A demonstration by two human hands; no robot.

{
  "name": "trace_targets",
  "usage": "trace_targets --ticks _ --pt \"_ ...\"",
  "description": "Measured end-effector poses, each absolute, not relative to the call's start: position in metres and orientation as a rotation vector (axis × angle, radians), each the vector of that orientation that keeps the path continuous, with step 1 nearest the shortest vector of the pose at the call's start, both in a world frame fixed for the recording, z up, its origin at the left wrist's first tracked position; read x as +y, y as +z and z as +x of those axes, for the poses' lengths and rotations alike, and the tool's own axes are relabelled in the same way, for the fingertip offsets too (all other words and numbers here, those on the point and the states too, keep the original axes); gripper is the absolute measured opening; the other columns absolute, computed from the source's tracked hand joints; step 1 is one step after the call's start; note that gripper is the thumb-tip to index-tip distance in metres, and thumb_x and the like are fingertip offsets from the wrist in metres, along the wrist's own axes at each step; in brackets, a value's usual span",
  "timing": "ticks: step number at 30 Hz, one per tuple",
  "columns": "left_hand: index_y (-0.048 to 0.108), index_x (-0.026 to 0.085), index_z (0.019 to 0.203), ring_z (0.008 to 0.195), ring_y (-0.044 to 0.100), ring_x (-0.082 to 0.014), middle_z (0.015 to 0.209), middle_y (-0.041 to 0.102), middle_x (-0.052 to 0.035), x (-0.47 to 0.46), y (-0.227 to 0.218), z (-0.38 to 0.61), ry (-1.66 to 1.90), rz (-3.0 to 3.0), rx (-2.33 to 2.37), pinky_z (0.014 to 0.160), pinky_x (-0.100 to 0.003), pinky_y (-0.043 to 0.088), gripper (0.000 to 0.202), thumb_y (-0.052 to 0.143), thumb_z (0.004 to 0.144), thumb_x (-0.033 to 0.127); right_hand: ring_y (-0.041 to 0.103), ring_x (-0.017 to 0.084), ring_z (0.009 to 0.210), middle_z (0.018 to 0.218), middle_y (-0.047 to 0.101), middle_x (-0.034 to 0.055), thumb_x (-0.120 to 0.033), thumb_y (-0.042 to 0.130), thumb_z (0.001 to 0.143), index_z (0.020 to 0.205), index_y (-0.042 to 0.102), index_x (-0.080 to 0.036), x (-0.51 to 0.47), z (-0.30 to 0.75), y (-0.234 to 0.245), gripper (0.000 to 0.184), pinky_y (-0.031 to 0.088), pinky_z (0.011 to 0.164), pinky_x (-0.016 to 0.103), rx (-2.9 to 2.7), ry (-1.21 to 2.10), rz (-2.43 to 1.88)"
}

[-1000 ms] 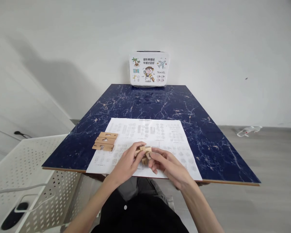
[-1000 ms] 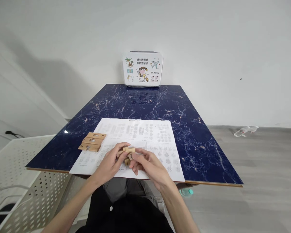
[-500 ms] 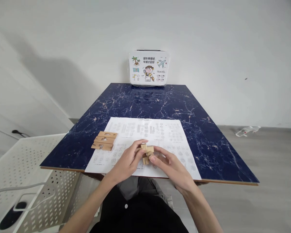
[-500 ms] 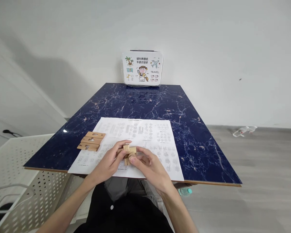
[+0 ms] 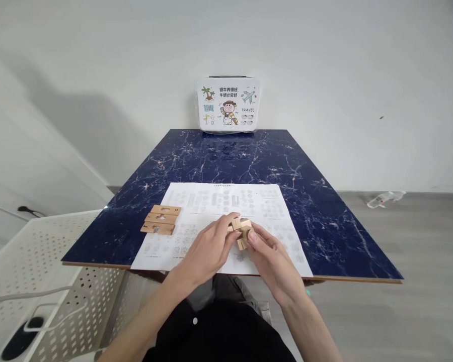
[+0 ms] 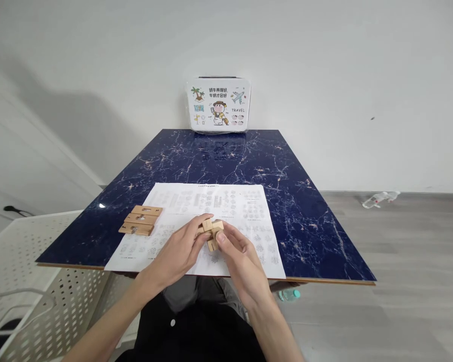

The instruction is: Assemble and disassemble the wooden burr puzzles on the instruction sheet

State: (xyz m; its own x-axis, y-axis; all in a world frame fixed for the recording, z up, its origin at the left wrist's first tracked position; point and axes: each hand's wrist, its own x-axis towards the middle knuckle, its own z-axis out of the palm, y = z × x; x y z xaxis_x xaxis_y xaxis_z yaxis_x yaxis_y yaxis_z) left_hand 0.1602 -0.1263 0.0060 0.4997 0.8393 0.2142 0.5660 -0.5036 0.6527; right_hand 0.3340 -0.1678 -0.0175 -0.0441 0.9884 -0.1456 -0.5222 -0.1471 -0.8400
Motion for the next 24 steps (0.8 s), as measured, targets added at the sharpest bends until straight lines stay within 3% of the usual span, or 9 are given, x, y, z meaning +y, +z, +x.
trace_targets --ticks 5,10,14,21,24 --pt "0.039 0.031 0.155 0.126 0.064 -0.0347 0.144 0.063 -0.0114 -0.125 0.009 0.157 0.663 2.302 1.090 0.102 -0.048 0.054 0.076 0.073 0.092 0.057 0.067 0.033 0.123 0.128 0.074 0.0130 -0.055 0.081 0.085 0.122 0.072 -0.023 -0.167 0.332 -0.012 0.050 0.051 0.111 0.050 -0.697 1.576 -0.901" --pt "0.052 0.032 0.147 0.119 0.067 -0.0314 0.129 0.069 -0.0075 -0.119 0.004 0.154 0.743 2.371 1.058 0.104 -0.045 0.053 0.063 0.077 0.091 0.044 0.064 0.034 0.131 0.128 0.073 0.0137 -0.056 0.085 0.081 0.119 0.070 -0.023 -0.172 0.331 -0.011 0.052 0.049 0.113 0.049 -0.742 1.574 -0.963" --pt "0.055 0.029 0.144 0.106 0.069 -0.0272 0.126 0.064 -0.0087 -0.116 0.001 0.152 0.739 2.348 1.059 0.092 -0.038 0.056 0.060 0.078 0.090 0.041 0.064 0.032 0.130 0.127 0.073 0.0125 -0.059 0.081 0.084 0.125 0.066 -0.024 -0.174 0.331 -0.011 0.056 0.051 0.112 0.046 -0.834 1.495 -1.069" --pt "0.059 0.026 0.139 0.113 0.066 -0.0293 0.123 0.067 -0.0082 -0.115 -0.001 0.140 0.807 2.089 0.981 0.101 -0.041 0.054 0.064 0.085 0.082 0.043 0.074 0.025 0.106 0.112 0.077 0.0072 -0.058 0.052 0.105 0.136 0.057 -0.027 -0.171 0.341 -0.010 0.044 0.056 0.096 0.039 -1.299 1.257 -1.131" --pt "0.060 0.027 0.139 0.112 0.066 -0.0301 0.121 0.068 -0.0085 -0.116 -0.003 0.134 0.782 2.038 0.930 0.100 -0.042 0.054 0.067 0.087 0.079 0.040 0.073 0.024 0.094 0.103 0.077 0.0059 -0.050 0.049 0.107 0.121 0.064 -0.026 -0.166 0.343 -0.011 0.031 0.054 0.086 0.035 -1.512 1.047 -1.171"
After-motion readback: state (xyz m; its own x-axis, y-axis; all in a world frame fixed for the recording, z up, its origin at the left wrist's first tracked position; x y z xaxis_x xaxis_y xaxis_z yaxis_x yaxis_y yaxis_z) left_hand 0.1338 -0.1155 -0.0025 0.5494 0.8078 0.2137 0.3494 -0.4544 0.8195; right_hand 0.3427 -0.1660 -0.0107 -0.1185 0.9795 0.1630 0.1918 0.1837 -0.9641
